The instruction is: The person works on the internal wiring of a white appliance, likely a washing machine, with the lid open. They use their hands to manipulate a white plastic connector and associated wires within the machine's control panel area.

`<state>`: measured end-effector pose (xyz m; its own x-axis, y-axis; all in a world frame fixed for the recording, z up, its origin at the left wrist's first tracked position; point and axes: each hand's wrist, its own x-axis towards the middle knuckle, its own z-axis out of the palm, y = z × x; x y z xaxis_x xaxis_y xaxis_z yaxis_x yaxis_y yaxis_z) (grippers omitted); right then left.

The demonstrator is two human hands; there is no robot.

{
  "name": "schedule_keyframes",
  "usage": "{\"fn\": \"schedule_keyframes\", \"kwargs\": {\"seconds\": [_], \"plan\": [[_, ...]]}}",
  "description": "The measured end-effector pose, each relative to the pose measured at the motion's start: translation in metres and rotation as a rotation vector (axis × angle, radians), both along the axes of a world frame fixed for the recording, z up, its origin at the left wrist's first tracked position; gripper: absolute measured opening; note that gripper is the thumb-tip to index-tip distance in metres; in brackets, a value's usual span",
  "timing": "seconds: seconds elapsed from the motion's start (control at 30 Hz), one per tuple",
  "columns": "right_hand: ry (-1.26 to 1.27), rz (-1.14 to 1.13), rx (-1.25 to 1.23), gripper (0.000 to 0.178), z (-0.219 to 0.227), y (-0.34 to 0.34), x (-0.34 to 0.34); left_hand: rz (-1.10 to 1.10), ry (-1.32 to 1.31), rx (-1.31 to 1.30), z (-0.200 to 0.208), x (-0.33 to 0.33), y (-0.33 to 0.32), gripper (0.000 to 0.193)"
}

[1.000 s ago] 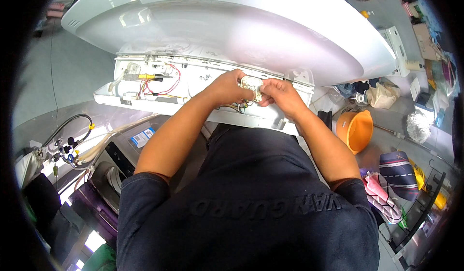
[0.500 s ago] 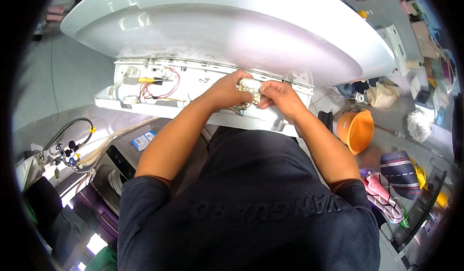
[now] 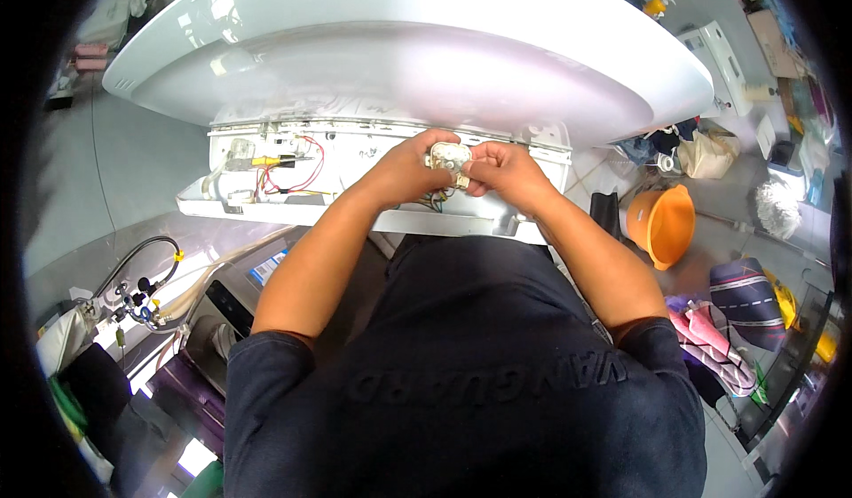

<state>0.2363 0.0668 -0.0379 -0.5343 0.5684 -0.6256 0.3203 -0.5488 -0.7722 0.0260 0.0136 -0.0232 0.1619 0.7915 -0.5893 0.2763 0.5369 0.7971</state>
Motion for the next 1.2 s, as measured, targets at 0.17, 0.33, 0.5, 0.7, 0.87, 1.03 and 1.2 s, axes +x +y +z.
{"fn": "schedule_keyframes", "kwargs": {"seconds": [0.17,0.33,0.5,0.7,0.87,1.03,1.2], "plan": [[0.000,0.033,0.036,0.023,-0.003,0.000,0.001,-0.017,0.049,0.056,0.005,0.003,0.001,0.056],[-0.015,0.045,0.044,0.021,-0.004,0.000,0.001,-0.022,0.065,0.038,0.004,0.003,0.002,0.055],[-0.004,0.017,0.009,0.021,0.000,0.001,-0.001,0.038,-0.083,-0.095,-0.003,-0.001,0.002,0.053],[-0.009,0.015,-0.002,0.024,-0.001,0.002,-0.001,0.047,-0.076,-0.131,-0.006,-0.002,0.004,0.052],[0.073,0.079,0.011,0.035,-0.004,0.003,0.004,0.077,-0.082,-0.129,-0.006,-0.001,0.003,0.052],[0.134,0.088,0.022,0.043,-0.013,0.000,0.005,0.109,-0.059,-0.137,-0.004,-0.001,0.004,0.054],[0.028,0.117,0.049,0.043,-0.012,0.001,0.003,0.110,-0.096,-0.161,0.001,0.000,0.003,0.057]]}}
